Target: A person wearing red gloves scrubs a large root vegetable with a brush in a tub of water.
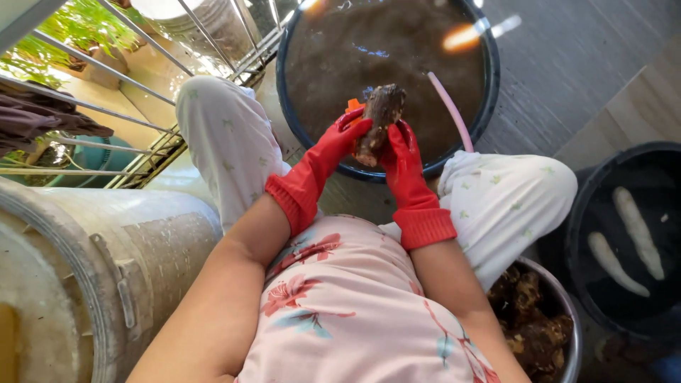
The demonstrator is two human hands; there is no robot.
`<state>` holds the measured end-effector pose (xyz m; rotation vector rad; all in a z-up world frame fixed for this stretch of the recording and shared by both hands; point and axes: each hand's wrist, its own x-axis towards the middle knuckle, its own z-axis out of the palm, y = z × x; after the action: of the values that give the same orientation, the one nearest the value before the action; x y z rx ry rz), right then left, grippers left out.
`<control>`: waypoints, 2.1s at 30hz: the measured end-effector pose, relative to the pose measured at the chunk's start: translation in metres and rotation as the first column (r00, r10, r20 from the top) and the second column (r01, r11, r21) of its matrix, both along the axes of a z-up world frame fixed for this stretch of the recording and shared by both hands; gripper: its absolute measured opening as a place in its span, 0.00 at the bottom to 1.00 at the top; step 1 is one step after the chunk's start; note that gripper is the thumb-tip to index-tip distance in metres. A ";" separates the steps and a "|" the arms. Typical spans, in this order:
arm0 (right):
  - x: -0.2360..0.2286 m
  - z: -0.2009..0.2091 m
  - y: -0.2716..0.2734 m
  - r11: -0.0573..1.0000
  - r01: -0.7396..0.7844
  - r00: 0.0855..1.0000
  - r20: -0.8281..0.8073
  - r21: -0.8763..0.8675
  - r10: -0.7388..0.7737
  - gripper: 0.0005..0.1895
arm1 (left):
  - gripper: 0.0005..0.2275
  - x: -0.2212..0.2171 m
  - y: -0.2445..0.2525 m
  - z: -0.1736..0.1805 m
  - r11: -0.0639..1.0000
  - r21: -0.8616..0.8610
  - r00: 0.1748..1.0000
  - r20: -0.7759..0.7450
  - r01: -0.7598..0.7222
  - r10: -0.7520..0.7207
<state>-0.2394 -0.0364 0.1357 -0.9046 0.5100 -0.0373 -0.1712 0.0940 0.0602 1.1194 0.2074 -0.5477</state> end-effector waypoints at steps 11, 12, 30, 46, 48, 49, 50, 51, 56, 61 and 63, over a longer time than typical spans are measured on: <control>0.006 -0.020 -0.009 0.997 -0.065 0.990 0.123 -0.050 0.071 0.33 | 0.29 -0.005 0.003 0.024 0.992 -0.078 0.994 0.059 0.099 -0.095; 0.007 -0.020 -0.008 0.999 -0.046 0.989 0.140 -0.009 0.047 0.35 | 0.29 -0.004 0.004 0.020 0.990 -0.091 0.993 0.073 0.104 -0.097; 0.013 -0.036 -0.021 0.991 -0.083 0.992 0.102 0.109 0.072 0.33 | 0.20 -0.007 0.007 0.026 0.984 -0.173 0.987 0.160 0.043 -0.015; 0.033 -0.022 -0.040 0.832 -0.028 0.996 -0.053 0.554 0.069 0.25 | 0.21 0.036 -0.008 -0.032 0.984 0.136 0.907 0.392 0.111 -0.156; 0.040 -0.035 -0.045 0.899 -0.007 0.999 0.035 0.438 -0.009 0.22 | 0.28 0.068 -0.006 -0.107 0.976 0.217 0.914 0.402 -0.029 -0.062; 0.045 -0.037 -0.047 0.900 -0.002 0.999 0.038 0.435 -0.016 0.22 | 0.28 0.079 -0.003 -0.118 0.977 0.214 0.912 0.405 -0.023 -0.068; 0.045 -0.039 -0.050 0.936 -0.012 0.998 0.069 0.352 -0.013 0.24 | 0.32 0.083 0.000 -0.129 0.946 0.322 0.931 0.356 -0.043 -0.080; 0.045 -0.041 -0.052 0.964 -0.019 0.995 0.098 0.267 -0.007 0.26 | 0.35 0.088 0.003 -0.140 0.902 0.428 0.948 0.307 -0.056 -0.086; 0.056 -0.079 -0.058 0.984 0.043 0.995 0.083 0.175 -0.058 0.32 | 0.42 0.100 0.024 -0.214 0.575 0.813 0.987 0.151 -0.092 -0.054; 0.070 -0.092 -0.060 0.998 0.058 0.998 0.040 0.010 -0.058 0.41 | 0.39 0.075 0.014 -0.176 0.470 0.883 0.989 0.057 0.013 -0.135; 0.077 -0.092 -0.062 0.998 0.039 0.998 0.043 -0.055 -0.037 0.47 | 0.42 0.077 0.012 -0.203 0.525 0.827 0.965 -0.079 0.203 -0.249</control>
<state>-0.1627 -0.0982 0.0433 -0.9471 0.4888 -0.1053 -0.0938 0.1059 -0.1424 2.1350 0.2932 -0.6732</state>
